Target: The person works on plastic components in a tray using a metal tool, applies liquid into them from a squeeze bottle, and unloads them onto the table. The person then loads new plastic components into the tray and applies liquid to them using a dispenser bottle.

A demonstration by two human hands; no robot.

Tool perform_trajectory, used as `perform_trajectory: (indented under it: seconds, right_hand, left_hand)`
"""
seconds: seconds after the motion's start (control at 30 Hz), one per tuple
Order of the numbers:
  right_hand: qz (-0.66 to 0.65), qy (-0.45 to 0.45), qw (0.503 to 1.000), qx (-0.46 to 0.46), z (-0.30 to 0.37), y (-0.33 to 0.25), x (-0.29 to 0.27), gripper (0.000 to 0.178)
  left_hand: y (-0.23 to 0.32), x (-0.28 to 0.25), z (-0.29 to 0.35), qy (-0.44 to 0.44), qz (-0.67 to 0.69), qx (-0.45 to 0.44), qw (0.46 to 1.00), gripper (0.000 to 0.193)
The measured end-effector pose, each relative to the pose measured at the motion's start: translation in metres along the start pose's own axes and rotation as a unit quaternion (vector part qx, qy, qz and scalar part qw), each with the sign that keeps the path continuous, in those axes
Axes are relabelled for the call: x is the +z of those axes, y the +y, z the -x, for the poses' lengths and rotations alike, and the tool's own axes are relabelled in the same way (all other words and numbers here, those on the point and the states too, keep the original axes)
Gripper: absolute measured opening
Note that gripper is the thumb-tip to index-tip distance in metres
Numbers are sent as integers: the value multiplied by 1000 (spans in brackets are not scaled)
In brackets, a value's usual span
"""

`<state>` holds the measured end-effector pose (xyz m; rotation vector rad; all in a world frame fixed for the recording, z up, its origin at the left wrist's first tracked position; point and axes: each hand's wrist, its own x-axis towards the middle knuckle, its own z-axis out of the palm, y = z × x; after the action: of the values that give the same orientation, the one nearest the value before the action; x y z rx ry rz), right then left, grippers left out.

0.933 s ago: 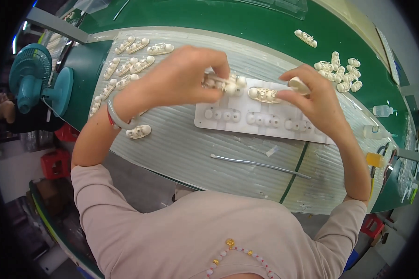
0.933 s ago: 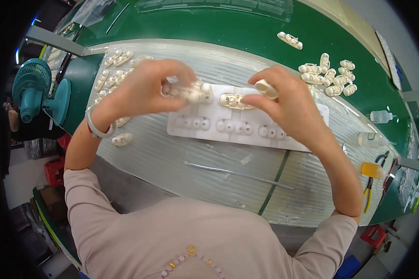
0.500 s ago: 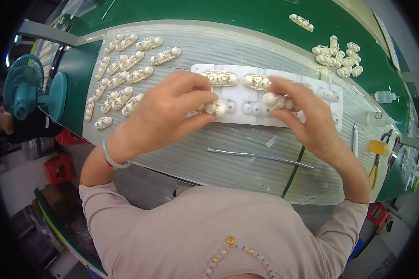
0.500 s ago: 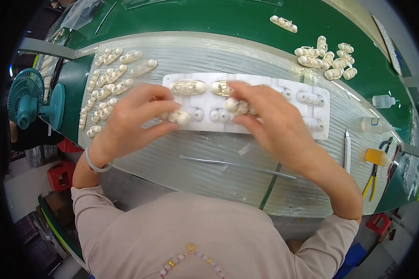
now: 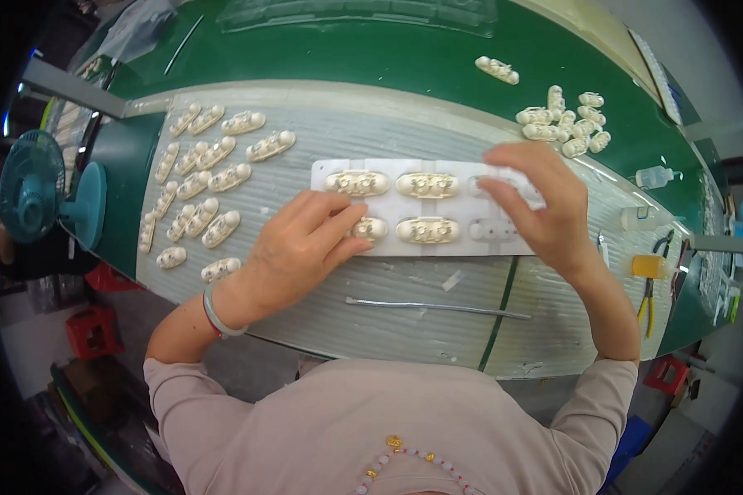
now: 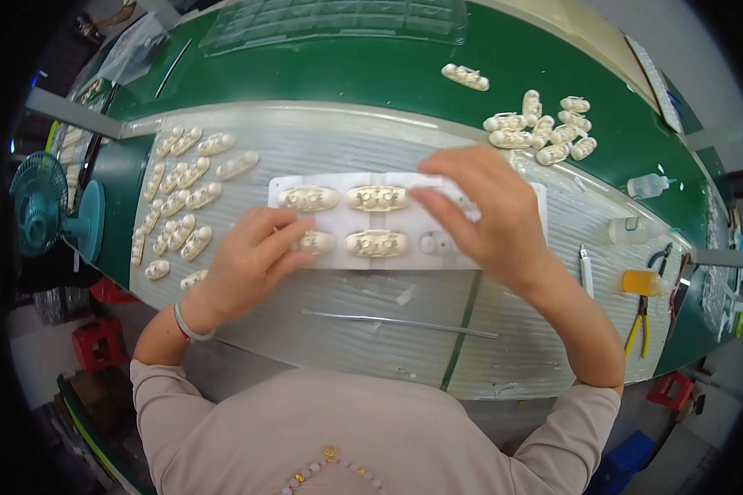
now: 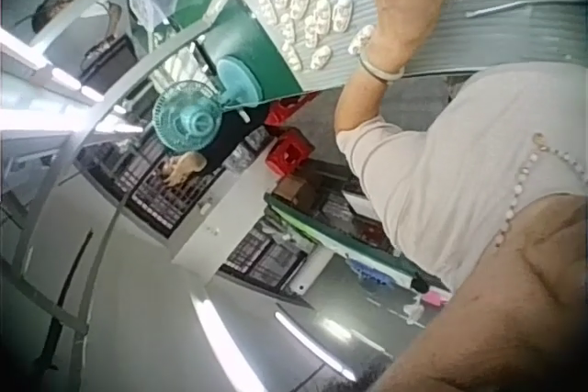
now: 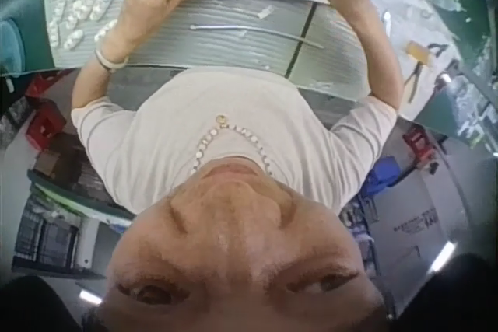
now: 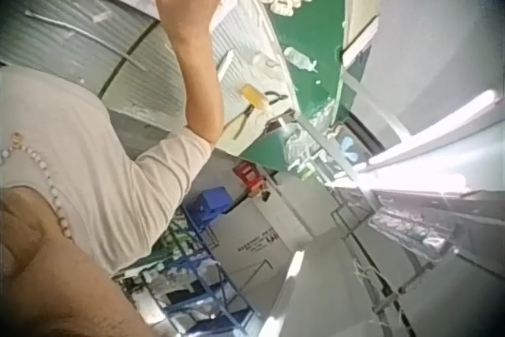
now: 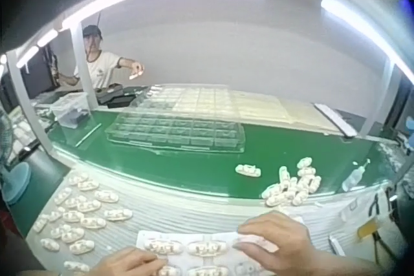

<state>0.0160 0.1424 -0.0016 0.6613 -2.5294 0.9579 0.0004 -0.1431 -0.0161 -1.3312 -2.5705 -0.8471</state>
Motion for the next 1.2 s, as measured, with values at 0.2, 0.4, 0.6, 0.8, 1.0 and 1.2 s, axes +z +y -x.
perform_trajectory:
  seconds: [0.2, 0.4, 0.6, 0.8, 1.0, 1.2]
  right_hand:
    - [185, 29, 978, 97, -42, 114, -10, 37]
    - [141, -47, 977, 152, -49, 145, 10, 28]
    - [5, 11, 987, 161, -40, 111, -11, 22]
    - [-33, -34, 982, 182, -4, 31, -54, 22]
    - [20, -119, 990, 68, 52, -11, -34, 23]
    - [23, -134, 991, 10, 57, -5, -25, 28]
  left_hand:
    - [12, 5, 2, 13, -60, 20, 998, 39]
    - [16, 5, 16, 16, -26, 26, 999, 34]
    - [13, -6, 4, 44, -13, 35, 998, 35]
    - [6, -33, -37, 71, -60, 62, 994, 25]
    - [-26, -11, -108, 34, 30, 43, 998, 14]
    - [-29, 47, -179, -49, 77, 32, 995, 27]
